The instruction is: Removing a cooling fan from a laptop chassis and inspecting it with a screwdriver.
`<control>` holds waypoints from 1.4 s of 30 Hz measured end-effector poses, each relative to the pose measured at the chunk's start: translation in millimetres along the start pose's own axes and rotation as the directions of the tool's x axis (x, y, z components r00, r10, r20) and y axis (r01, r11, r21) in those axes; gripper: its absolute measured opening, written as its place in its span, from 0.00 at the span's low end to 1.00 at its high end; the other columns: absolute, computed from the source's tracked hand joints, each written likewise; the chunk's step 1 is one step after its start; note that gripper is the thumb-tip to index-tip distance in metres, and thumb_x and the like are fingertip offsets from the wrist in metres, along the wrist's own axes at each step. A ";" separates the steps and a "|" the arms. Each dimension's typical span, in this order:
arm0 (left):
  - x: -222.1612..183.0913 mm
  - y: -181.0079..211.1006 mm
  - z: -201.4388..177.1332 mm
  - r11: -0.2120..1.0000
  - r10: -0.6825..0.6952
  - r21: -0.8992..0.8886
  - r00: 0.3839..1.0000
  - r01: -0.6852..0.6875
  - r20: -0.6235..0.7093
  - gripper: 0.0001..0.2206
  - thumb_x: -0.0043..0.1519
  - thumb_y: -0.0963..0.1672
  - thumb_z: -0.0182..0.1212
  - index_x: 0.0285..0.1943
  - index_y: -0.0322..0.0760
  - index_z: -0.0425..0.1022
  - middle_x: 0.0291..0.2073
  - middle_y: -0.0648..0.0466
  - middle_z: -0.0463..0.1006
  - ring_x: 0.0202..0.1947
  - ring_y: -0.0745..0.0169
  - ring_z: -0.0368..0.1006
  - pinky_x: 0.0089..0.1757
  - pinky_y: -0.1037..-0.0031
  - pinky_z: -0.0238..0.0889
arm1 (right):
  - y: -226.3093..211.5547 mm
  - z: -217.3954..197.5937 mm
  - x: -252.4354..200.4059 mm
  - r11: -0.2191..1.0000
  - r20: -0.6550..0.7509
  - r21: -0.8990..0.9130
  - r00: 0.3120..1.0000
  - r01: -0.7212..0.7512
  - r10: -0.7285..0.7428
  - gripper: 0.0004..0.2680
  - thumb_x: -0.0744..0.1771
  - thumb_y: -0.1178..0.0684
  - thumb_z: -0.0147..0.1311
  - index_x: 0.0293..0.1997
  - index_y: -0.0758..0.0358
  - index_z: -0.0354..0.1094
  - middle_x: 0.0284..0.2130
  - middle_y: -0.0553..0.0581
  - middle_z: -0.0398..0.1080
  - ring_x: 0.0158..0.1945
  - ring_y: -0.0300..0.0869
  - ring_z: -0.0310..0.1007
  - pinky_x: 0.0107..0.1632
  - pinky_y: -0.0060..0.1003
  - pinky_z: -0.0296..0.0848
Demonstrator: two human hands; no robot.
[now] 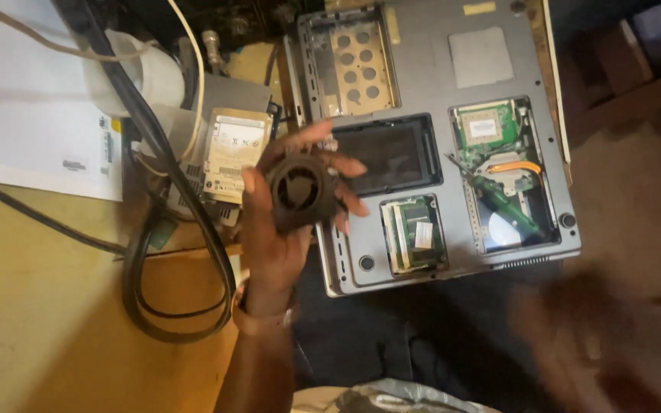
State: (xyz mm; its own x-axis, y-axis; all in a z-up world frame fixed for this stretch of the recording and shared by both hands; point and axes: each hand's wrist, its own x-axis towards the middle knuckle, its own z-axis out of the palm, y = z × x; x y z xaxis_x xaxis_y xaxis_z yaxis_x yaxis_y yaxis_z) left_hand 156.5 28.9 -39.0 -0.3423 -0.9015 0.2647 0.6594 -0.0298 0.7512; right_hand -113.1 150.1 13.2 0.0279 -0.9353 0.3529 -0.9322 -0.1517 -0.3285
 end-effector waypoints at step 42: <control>3.1 4.8 9.1 0.892 -0.067 0.449 0.998 0.058 0.005 0.30 0.58 0.59 0.38 0.59 0.36 0.54 0.49 0.41 0.69 0.45 0.52 0.73 0.39 0.72 0.73 | -99.7 51.5 33.4 0.784 -0.052 0.621 0.998 0.011 0.028 0.09 0.59 0.58 0.45 0.35 0.76 0.63 0.25 0.65 0.69 0.25 0.45 0.70 0.29 0.33 0.66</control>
State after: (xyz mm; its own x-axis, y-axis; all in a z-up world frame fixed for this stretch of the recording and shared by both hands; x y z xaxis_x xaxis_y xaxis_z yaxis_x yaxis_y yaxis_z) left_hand 152.5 29.8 -29.1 -0.3891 -0.8953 0.2169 0.2679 0.1153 0.9565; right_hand -0.6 117.5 12.6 -0.0168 -0.9211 0.3889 -0.5064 -0.3276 -0.7977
